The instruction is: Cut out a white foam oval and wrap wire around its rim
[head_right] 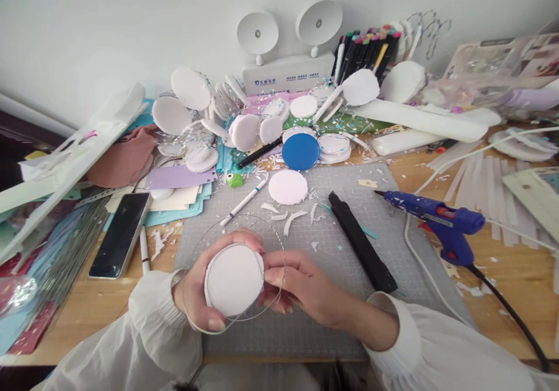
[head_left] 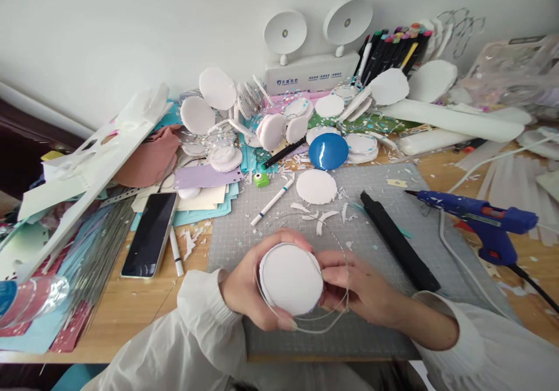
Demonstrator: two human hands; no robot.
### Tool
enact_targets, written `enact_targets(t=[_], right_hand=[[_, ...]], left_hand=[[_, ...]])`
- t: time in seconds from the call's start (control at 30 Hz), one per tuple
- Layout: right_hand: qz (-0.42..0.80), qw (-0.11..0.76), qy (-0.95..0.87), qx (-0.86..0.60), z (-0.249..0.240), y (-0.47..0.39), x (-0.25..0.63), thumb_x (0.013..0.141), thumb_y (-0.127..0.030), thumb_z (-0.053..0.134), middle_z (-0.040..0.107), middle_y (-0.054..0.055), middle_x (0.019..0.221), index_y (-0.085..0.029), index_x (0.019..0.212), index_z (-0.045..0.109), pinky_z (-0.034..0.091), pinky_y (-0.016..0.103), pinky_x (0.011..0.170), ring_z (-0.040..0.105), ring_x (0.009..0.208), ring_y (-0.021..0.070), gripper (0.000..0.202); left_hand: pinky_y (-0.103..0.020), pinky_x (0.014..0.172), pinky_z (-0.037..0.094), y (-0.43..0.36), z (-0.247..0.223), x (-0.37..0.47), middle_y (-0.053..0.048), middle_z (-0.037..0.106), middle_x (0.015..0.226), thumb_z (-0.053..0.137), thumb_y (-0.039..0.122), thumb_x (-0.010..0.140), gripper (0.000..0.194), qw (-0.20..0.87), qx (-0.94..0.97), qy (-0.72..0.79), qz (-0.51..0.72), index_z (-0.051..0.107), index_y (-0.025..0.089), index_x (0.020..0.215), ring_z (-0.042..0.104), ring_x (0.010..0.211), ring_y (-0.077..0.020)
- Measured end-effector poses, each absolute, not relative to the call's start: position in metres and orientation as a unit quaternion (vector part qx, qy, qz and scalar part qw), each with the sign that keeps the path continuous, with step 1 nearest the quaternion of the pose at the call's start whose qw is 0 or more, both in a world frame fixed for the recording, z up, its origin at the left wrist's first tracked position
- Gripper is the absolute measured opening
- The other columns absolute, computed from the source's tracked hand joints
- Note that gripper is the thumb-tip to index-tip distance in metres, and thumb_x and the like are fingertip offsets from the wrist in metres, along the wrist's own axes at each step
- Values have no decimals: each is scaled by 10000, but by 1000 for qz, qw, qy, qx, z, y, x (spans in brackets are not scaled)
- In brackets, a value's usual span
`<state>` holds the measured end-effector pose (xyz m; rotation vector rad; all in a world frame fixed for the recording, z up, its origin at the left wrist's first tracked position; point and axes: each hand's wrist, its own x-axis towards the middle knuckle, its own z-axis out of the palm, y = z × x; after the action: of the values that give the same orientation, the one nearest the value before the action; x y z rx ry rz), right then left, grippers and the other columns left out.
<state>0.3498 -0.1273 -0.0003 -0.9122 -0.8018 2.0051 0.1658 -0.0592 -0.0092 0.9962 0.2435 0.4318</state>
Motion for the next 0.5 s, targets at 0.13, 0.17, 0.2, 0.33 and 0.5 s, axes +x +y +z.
enact_targets(t=[0.13,0.17,0.2,0.33,0.5], right_hand=[[794,382,-313,-354,2,-126,350,754,-456,630,505,-21,560,-158,692,596,240,207,428,385,461,74,307],[794,381,-311,-356,3,-125,350,747,-441,637,505,-23,558,-157,681,595,243,204,429,391,461,72,295],[794,378,-310,-361,3,-125,350,743,-429,644,509,-22,558,-156,670,595,248,202,431,399,463,72,287],[789,369,-312,-381,1,-126,350,745,-446,653,530,-14,570,-156,672,612,288,204,450,435,478,80,302],[787,373,-316,-377,-2,-128,349,773,-485,638,510,-18,552,-156,674,617,278,199,440,407,462,74,345]], left_hand=[[-364,722,526,-58,-9,166,-75,609,997,901,276,435,835,839,490,119,206,494,237,1163,648,764,-213],[-357,720,524,-58,-10,166,-77,604,1008,904,280,422,841,832,499,121,209,502,236,1160,644,772,-213],[-350,720,522,-57,-10,166,-79,600,1012,904,282,416,843,825,509,121,212,509,234,1159,639,786,-215],[-341,735,511,-56,-9,165,-83,569,1039,888,267,442,814,808,532,116,224,527,237,1171,617,840,-221],[-306,674,504,-56,-8,166,-68,531,1050,902,261,425,811,817,520,108,224,550,246,1156,609,783,-192]])
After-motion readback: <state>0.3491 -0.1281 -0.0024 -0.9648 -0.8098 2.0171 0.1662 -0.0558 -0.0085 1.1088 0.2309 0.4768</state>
